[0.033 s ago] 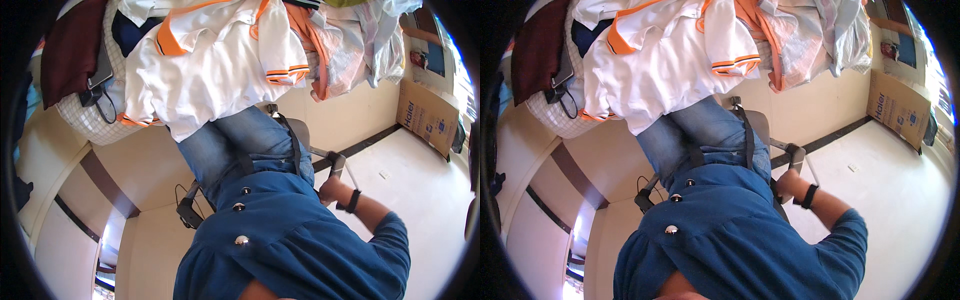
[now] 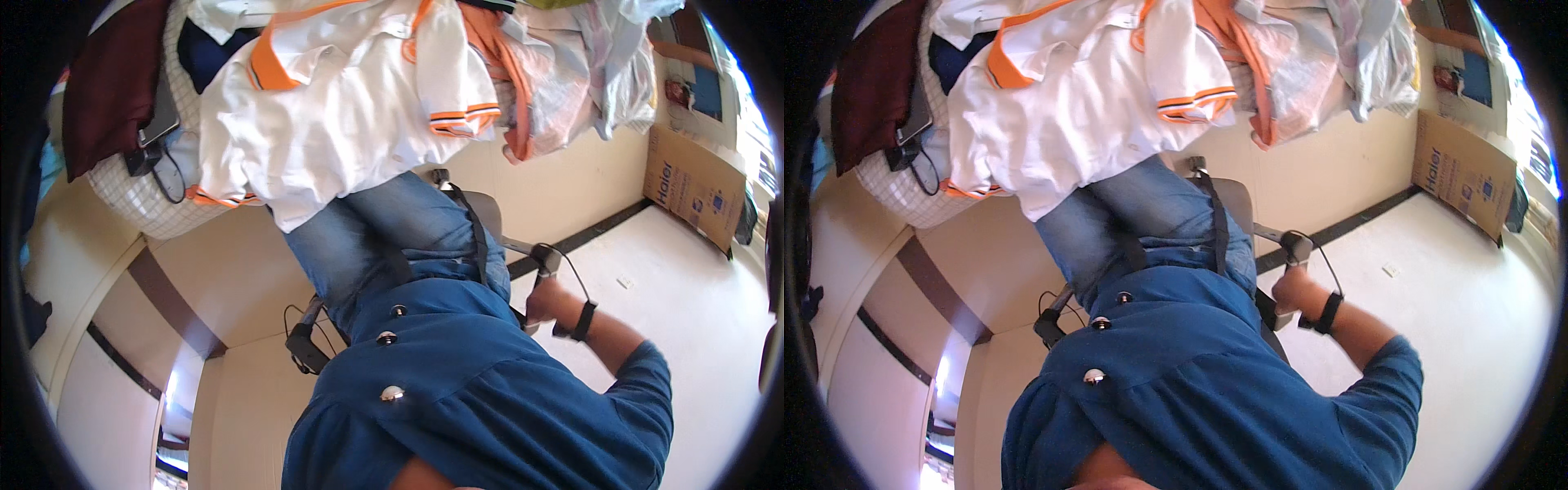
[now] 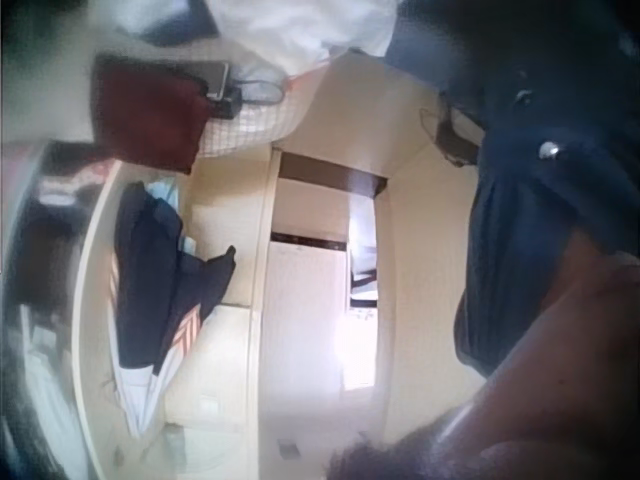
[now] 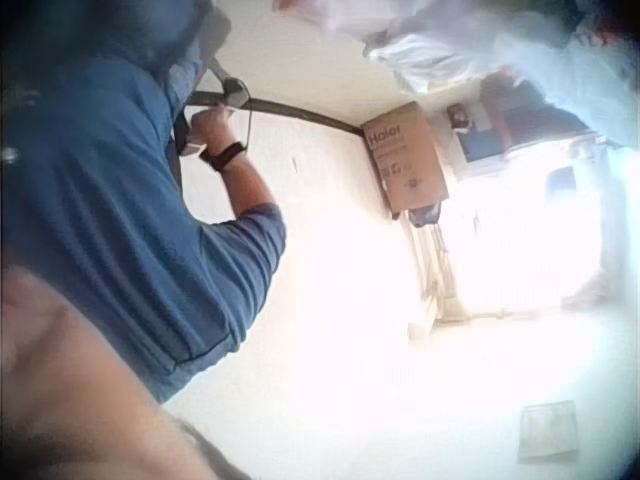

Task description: The person folds multiple garments one by one on a bed, including a white cloth, maroon shorts, a white polo shirt, a white and navy raglan shirt, and a white t-shirt with a graphic. Each item is smoothed, folded, and placed on a growing stack.

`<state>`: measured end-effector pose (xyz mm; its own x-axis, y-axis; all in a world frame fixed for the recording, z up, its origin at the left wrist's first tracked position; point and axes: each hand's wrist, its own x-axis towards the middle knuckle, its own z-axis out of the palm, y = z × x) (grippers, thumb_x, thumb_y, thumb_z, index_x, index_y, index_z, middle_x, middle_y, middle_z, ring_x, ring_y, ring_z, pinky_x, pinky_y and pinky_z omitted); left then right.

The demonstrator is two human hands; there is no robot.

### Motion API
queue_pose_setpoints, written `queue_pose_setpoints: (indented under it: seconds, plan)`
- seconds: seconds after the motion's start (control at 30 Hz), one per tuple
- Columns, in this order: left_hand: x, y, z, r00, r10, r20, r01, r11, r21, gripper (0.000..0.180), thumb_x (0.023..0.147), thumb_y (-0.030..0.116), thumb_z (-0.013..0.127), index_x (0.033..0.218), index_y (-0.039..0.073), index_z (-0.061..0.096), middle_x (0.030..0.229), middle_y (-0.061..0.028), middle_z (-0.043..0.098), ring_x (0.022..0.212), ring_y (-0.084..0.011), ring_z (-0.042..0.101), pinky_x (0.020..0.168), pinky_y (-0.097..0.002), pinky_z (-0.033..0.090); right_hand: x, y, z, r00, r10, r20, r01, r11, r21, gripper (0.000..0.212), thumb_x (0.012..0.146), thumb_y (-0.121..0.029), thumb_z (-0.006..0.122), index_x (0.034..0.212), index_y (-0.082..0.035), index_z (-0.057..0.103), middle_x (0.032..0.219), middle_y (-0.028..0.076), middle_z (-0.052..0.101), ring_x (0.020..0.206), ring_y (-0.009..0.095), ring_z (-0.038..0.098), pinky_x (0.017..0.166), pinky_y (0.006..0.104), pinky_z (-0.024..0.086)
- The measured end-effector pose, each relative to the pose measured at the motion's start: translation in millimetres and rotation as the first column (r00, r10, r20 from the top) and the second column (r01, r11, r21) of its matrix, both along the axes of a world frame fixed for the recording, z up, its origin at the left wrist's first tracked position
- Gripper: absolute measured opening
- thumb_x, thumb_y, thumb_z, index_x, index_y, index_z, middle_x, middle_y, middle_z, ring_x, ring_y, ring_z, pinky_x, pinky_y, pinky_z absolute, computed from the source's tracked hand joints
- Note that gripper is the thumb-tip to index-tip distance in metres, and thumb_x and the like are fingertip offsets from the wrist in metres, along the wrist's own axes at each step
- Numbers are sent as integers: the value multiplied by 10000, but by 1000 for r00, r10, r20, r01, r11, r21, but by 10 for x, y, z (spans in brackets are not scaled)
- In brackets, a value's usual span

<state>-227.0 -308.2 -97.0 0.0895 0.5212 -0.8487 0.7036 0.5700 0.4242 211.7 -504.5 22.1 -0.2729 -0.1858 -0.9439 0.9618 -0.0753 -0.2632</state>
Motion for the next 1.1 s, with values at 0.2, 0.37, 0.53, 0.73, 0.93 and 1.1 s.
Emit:
queue_pose_setpoints:
  seconds: [0.2,0.37,0.53,0.73,0.93,1.1]
  plan:
    - [28,-40,-74,998,-25,55,24,1000,17,276,892,171,504,1119,37,584,1124,-108,592,1044,-232,552,917,-356,435,1127,301,239,871,37,490,-198,939,281,154,732,-241,625,685,-115,700,754,96,683,745,244,677,617,371,509]
    - [64,-241,145,986,-125,111,130,991,-32,275,908,196,500,1115,38,589,1121,-104,597,1039,-229,556,911,-357,440,1874,52,1036,797,53,601,-122,990,74,343,618,-377,774,810,-97,729,835,112,686,782,309,663,682,365,519]
    - [96,-427,619,880,-386,277,441,880,-175,279,923,221,496,1111,39,593,1119,-101,601,1035,-225,560,905,-358,445,3364,-719,1911,551,106,828,-159,987,-20,350,505,-356,811,725,-97,728,720,113,674,684,239,675,620,323,531]
    - [108,-478,1109,591,-608,531,781,597,-185,288,942,252,491,1106,41,599,1116,-96,607,1029,-221,564,898,-359,451,5254,-740,2551,248,-326,912,-667,626,405,104,755,-189,609,772,-93,645,726,123,639,716,311,634,616,397,487]
    - [154,374,1348,527,-719,453,791,610,49,294,956,276,489,1092,44,609,1072,-98,622,994,-213,580,868,-359,465,4681,986,1243,573,-445,688,-739,81,668,158,778,-241,583,798,-96,642,800,116,644,784,302,632,659,430,478]
    - [136,1392,2284,716,-695,-71,653,629,423,274,934,242,529,1112,48,607,965,-86,632,934,-167,578,830,-299,460,2577,1820,37,750,-211,627,-590,218,778,176,743,-208,561,753,-98,697,807,135,685,788,270,660,658,437,495]
